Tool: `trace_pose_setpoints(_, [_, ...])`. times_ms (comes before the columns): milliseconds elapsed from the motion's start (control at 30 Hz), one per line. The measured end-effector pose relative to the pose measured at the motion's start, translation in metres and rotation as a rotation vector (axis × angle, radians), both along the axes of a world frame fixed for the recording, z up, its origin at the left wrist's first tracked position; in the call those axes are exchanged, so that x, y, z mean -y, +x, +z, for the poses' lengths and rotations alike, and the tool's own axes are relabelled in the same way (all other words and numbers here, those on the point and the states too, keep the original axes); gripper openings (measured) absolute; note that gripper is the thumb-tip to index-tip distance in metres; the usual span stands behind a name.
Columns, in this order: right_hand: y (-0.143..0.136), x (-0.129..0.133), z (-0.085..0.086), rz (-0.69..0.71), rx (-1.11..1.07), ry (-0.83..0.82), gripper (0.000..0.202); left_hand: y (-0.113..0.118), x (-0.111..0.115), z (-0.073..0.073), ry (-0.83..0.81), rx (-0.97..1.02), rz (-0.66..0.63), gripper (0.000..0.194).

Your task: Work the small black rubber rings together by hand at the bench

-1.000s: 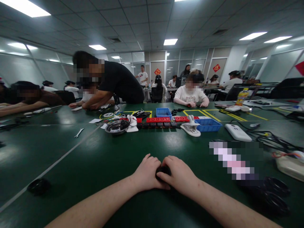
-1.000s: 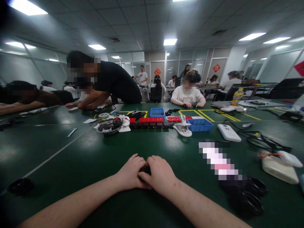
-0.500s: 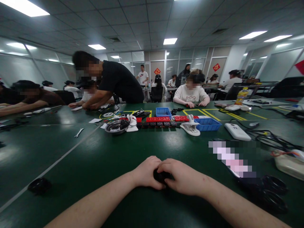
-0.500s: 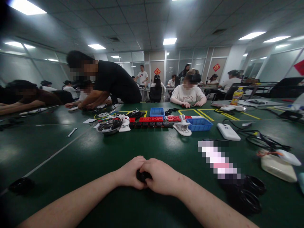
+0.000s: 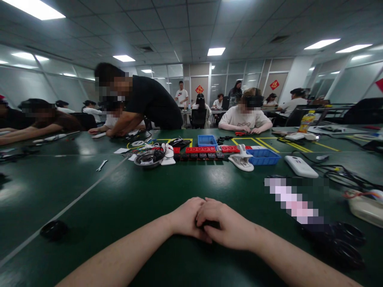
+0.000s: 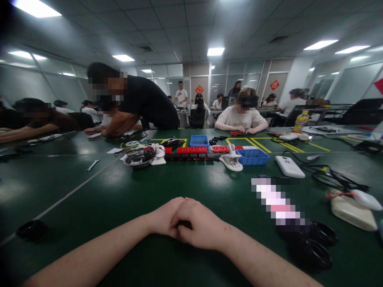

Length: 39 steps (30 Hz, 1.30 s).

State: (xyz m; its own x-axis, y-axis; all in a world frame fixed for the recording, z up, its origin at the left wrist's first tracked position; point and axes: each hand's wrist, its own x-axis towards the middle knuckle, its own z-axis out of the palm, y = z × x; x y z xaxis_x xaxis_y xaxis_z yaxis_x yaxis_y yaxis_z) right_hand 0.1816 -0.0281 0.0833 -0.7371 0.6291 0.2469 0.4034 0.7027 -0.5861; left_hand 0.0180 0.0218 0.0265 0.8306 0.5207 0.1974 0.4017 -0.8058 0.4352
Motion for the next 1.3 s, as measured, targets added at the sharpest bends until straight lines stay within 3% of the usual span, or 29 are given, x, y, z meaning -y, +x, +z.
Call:
trace_pose_setpoints(133, [0.004, -0.002, 0.007, -0.267, 0.077, 0.009, 0.018, 0.0, 0.002, 0.001, -0.02, -0.014, 0.051, 0.063])
trace_pose_setpoints(267, [0.003, -0.005, -0.002, -0.433, 0.2, -0.019, 0.027, 0.003, 0.006, 0.0, 0.002, -0.037, 0.103, 0.069])
trace_pose_setpoints(400, [-0.004, -0.005, -0.014, -0.474, 0.3, 0.032, 0.03, 0.006, 0.008, -0.003, 0.007, -0.046, 0.155, 0.073])
trace_pose_setpoints(733, [-0.006, -0.006, -0.018, -0.495, 0.312, 0.017, 0.019, 0.008, 0.005, -0.007, 0.047, -0.045, 0.207, 0.051])
trace_pose_setpoints(867, [-0.005, -0.006, -0.017, -0.439, 0.315, 0.049, 0.017, 0.008, 0.003, -0.008, 0.084, -0.056, 0.188, 0.044])
trace_pose_setpoints(1100, [0.004, -0.004, -0.004, -0.179, 0.288, 0.042, 0.023, 0.006, -0.002, -0.011, 0.106, -0.041, 0.154, 0.033])
trace_pose_setpoints(1300, [-0.001, -0.002, -0.011, 0.026, 0.216, 0.073, 0.021, 0.002, -0.01, -0.018, 0.077, 0.002, 0.044, 0.033])
